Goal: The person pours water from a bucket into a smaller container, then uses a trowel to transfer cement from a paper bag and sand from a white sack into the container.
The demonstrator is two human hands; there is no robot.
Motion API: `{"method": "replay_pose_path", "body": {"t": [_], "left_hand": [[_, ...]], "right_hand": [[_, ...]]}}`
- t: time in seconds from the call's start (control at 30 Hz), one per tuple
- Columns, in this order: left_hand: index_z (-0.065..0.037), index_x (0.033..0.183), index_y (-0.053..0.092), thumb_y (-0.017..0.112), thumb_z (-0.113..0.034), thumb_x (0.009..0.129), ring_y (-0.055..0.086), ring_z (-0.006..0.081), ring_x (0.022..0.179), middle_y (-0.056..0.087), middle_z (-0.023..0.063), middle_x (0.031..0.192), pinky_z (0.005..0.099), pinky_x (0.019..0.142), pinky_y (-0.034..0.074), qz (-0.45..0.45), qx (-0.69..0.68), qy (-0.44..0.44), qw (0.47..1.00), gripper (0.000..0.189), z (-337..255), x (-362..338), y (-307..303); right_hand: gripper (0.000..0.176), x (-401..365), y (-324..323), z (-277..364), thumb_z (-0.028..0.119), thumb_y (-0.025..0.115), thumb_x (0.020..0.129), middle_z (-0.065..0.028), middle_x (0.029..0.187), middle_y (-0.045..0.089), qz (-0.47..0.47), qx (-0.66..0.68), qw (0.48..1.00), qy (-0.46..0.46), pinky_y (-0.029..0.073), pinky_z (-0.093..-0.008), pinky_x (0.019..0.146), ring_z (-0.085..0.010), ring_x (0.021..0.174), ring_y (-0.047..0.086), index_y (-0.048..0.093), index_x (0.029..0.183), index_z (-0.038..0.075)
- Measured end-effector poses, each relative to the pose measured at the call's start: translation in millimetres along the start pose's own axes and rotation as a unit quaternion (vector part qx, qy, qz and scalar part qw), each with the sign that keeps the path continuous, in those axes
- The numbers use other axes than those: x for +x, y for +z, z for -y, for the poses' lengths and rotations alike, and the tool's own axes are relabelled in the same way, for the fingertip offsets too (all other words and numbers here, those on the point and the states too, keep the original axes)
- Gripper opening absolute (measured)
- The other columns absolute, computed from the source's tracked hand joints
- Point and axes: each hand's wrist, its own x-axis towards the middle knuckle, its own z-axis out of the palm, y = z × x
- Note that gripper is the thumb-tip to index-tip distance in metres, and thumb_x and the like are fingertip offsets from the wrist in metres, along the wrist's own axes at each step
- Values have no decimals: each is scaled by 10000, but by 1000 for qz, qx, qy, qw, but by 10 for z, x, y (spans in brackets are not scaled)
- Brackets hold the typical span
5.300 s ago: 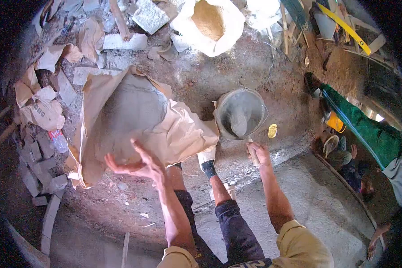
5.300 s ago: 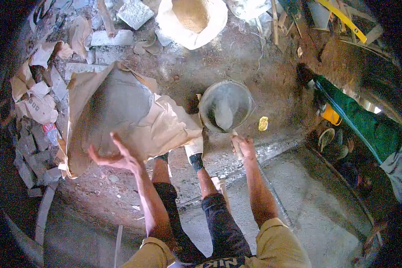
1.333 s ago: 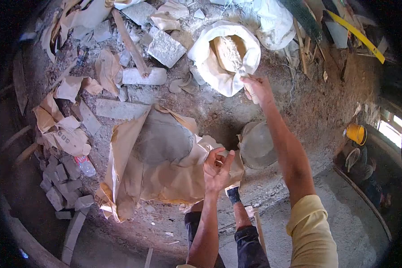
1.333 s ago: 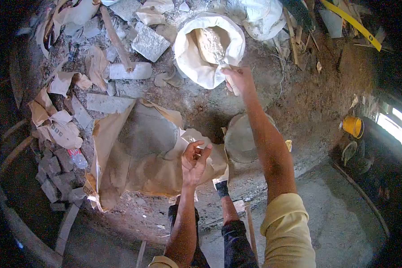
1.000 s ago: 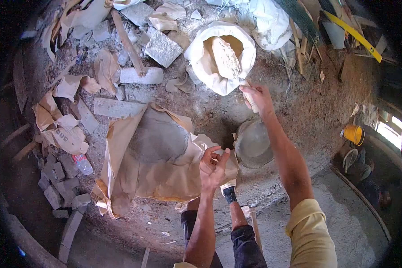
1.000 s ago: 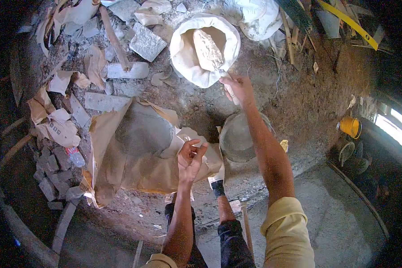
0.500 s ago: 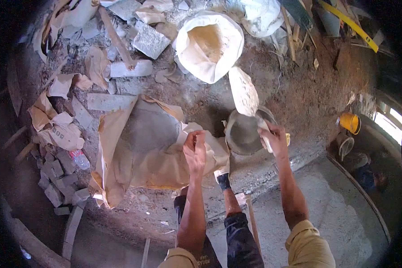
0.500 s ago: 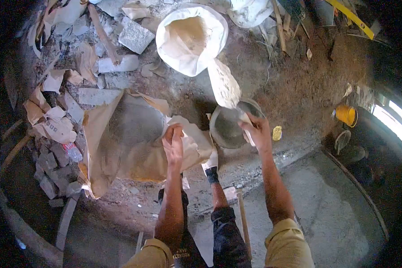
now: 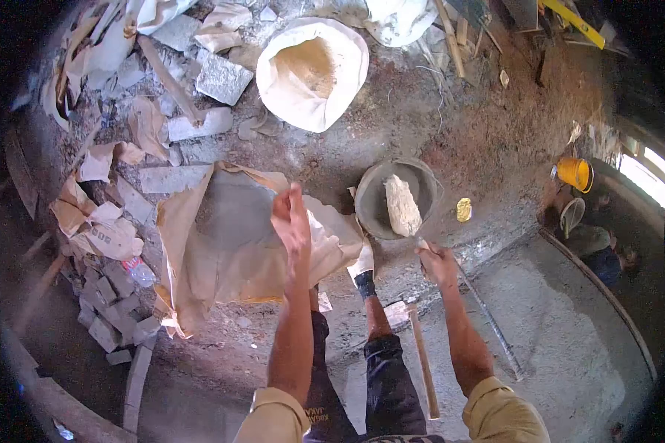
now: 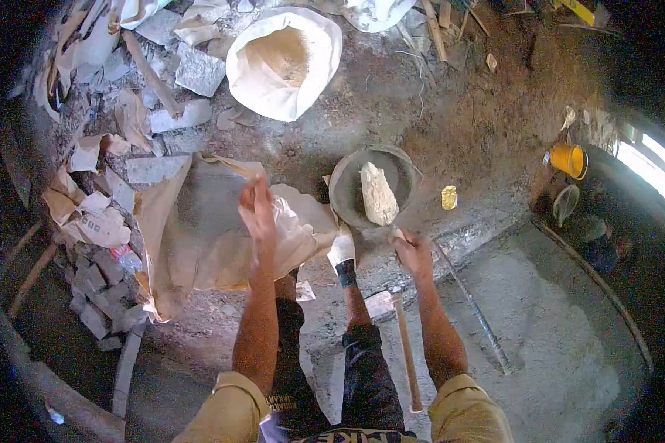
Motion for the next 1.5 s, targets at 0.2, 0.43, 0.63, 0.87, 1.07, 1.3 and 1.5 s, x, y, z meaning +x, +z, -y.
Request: {"method": "replay_pose_path", "body": {"t": [0.2, 0.43, 0.63, 0.87, 1.07, 1.3, 1.5], "left_hand": [[-13, 814, 587, 645, -582, 781, 554, 217, 693, 589, 94, 741, 344, 643, 446, 59, 159, -39, 985, 573, -43, 1007, 567], [45, 1056, 633, 489, -662, 796, 539, 431, 1098, 603, 282, 1084, 462, 921, 427, 75, 344, -66, 934, 767, -292, 1527, 936], [104, 810, 648, 510, -433, 840, 620, 451, 880, 607, 348, 876, 485, 773, 487, 6, 347, 158, 924, 555, -373, 1304, 894], [106, 731, 640, 532, -335, 824, 634, 443, 744, 613, 313, 757, 480, 710, 489, 54, 287, 161, 943, 463, -839, 1012, 1036], [118, 590, 557, 563, -271, 788, 560, 429, 551, 539, 313, 612, 475, 580, 434, -56, 225, 344, 910, 437, -1214, 924, 1017], [126, 604, 526, 563, -266, 786, 504, 409, 506, 514, 303, 595, 460, 565, 416, -47, 167, 307, 936, 434, -1252, 955, 745], [135, 652, 557, 546, -329, 801, 561, 429, 623, 554, 305, 644, 467, 649, 431, 39, 252, 228, 940, 487, -1120, 1078, 785]], "right_hand": [[166, 81, 36, -227, 185, 658, 777, -9, 540, 527, 0, 37, 999, 22, 357, -262, 394, -105, 409, 468, 662, 763, 19], [197, 7, 49, -192, 198, 652, 794, -51, 560, 558, -3, 38, 997, 70, 380, -282, 397, -142, 423, 511, 639, 724, 14], [235, 44, -56, -321, 214, 635, 802, -74, 521, 543, 45, 86, 993, 61, 386, -293, 368, -160, 380, 498, 619, 708, 0], [222, -6, -98, -151, 223, 642, 811, -70, 533, 547, 44, 128, 988, 77, 389, -286, 351, -161, 384, 512, 622, 735, 15], [212, -82, -128, -80, 229, 655, 800, -70, 564, 568, 35, 106, 991, 80, 391, -281, 350, -159, 397, 521, 627, 749, 25], [246, -154, -119, 40, 244, 629, 820, -62, 554, 554, 33, 103, 991, 78, 404, -288, 376, -154, 401, 513, 610, 721, 19], [257, -86, -193, -73, 244, 595, 842, -84, 573, 561, 64, 100, 989, 83, 396, -288, 368, -167, 399, 515, 593, 741, 8]]}}
